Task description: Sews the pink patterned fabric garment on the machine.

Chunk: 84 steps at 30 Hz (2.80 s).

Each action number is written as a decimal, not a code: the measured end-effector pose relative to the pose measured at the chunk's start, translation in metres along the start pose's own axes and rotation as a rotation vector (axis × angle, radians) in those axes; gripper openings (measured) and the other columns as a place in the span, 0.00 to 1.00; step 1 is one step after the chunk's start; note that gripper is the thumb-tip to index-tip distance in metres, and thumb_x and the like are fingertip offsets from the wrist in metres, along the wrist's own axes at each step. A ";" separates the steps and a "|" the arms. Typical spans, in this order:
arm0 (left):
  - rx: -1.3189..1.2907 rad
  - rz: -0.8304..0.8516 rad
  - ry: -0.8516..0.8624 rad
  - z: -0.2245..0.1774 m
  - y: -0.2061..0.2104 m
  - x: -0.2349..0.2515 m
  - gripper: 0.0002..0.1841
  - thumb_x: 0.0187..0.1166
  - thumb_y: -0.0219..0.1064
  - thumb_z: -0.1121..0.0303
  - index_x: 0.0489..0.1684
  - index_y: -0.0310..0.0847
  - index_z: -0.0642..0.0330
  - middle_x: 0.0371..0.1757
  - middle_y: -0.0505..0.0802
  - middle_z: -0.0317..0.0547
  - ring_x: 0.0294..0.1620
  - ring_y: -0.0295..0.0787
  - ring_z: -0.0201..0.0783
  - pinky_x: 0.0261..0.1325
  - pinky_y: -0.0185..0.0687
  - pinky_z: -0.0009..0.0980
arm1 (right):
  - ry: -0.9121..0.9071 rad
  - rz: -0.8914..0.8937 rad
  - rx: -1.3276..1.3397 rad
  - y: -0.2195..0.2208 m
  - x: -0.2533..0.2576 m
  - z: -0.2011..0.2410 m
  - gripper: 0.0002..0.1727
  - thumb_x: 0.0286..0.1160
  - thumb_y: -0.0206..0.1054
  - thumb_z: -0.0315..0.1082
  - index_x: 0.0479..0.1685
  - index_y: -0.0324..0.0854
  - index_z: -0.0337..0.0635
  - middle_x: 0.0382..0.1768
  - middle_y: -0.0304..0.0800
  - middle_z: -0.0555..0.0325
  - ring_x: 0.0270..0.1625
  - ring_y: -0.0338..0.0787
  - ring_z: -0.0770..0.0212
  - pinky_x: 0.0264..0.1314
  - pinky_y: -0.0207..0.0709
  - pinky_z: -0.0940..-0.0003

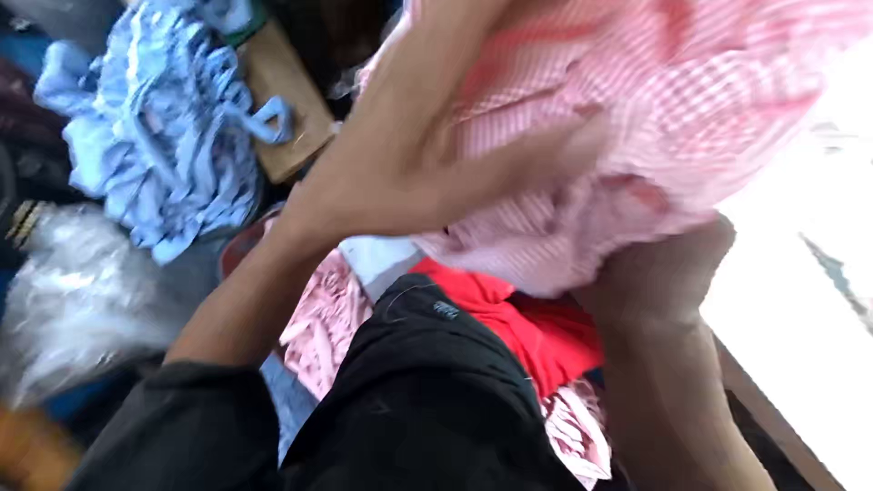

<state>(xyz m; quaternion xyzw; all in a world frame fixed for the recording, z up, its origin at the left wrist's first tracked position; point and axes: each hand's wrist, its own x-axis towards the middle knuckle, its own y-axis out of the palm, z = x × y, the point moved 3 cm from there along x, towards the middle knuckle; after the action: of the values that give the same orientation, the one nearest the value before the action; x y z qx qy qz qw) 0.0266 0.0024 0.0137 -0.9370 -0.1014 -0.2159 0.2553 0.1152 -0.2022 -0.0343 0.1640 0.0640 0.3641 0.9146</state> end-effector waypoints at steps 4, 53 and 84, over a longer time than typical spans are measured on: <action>-0.227 0.214 -0.016 0.033 0.104 0.003 0.14 0.76 0.73 0.66 0.51 0.89 0.67 0.45 0.95 0.45 0.48 0.91 0.29 0.55 0.88 0.31 | 0.159 -0.050 -0.084 -0.061 -0.026 0.042 0.21 0.91 0.49 0.55 0.34 0.86 0.66 0.26 0.89 0.81 0.29 0.86 0.87 0.30 0.82 0.86; 0.682 0.688 0.412 0.017 0.207 0.226 0.17 0.83 0.66 0.56 0.51 0.87 0.63 0.53 0.89 0.68 0.56 0.86 0.69 0.58 0.76 0.70 | 0.240 -0.665 -0.658 -0.209 -0.051 0.027 0.17 0.86 0.66 0.47 0.59 0.83 0.45 0.27 0.88 0.57 0.22 0.84 0.63 0.25 0.82 0.62; 0.333 0.505 0.300 0.064 0.342 0.176 0.17 0.84 0.62 0.63 0.65 0.92 0.51 0.68 0.92 0.39 0.63 0.85 0.46 0.63 0.77 0.43 | 0.012 -0.933 -1.420 -0.232 -0.032 0.046 0.14 0.76 0.59 0.25 0.55 0.86 0.38 0.50 0.83 0.46 0.52 0.85 0.49 0.51 0.82 0.56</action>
<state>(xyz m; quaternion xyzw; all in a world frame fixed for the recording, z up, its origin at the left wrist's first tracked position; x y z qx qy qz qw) 0.3085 -0.2406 -0.1046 -0.8357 0.1389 -0.2618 0.4622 0.2523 -0.3937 -0.0711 -0.4939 -0.1136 -0.0955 0.8568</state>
